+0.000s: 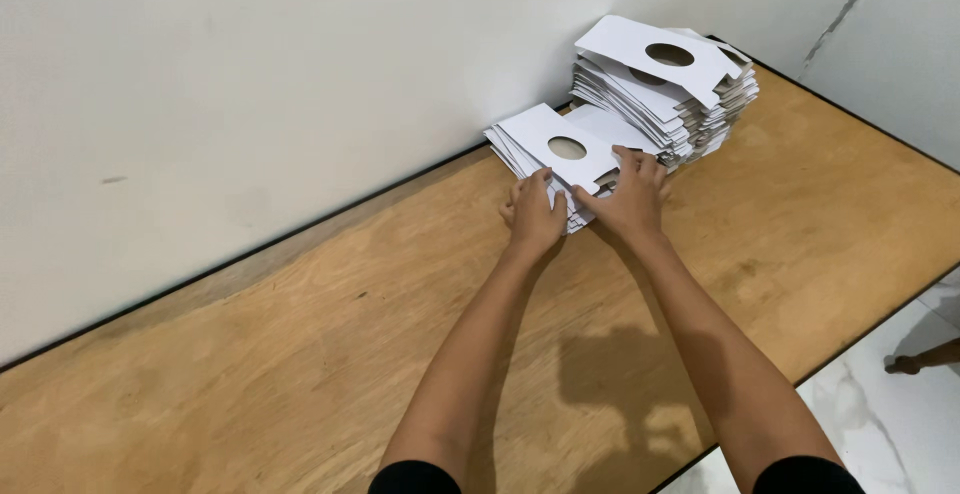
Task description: The person assembles a white cardboard box by folding and tucking the flaps of a flat sheet. They then place the completed box onto a stack of similar boxes on the table. The process is repeated with a second box.
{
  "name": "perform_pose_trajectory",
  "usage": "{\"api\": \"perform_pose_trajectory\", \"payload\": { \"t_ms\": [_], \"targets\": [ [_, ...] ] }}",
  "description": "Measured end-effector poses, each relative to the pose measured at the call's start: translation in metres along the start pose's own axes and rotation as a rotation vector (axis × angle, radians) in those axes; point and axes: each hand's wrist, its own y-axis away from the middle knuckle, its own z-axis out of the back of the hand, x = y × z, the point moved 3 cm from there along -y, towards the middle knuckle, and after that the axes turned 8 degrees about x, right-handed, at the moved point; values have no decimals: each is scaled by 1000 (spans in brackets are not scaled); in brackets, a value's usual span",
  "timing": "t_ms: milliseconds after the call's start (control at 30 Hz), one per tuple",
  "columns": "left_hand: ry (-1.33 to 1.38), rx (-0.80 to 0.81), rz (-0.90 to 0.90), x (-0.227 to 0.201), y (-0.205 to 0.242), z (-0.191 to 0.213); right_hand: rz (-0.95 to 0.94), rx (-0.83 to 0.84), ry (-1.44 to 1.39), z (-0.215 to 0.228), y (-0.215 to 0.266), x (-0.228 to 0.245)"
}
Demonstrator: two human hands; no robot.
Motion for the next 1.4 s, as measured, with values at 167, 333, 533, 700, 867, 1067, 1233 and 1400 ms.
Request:
{"api": "perform_pose_trajectory", "payload": {
  "t_ms": [167,333,533,700,867,1067,1233,1400],
  "targets": [
    [43,29,28,4,1,-1,-25,12,12,-6,-7,-4],
    [225,54,91,7,-2,2,-48,56,52,-9,-2,12],
    [344,50,213,23,-17,-5,-97,114,116,-15,3,23],
    [537,-70,129,33,-33,-18,-108,102,100,-12,7,27],
    [822,-47,143,43,-53,-30,-79,87,54,-6,10,29],
    [905,-93,216,52,-57,-35,-73,100,75,-12,12,28],
    [801,-160,233,57,-57,-43,-73,93,162,-26,13,25],
    [758,-193,160,41,-44,-29,-55,31,220,-38,7,16]
  ]
}}
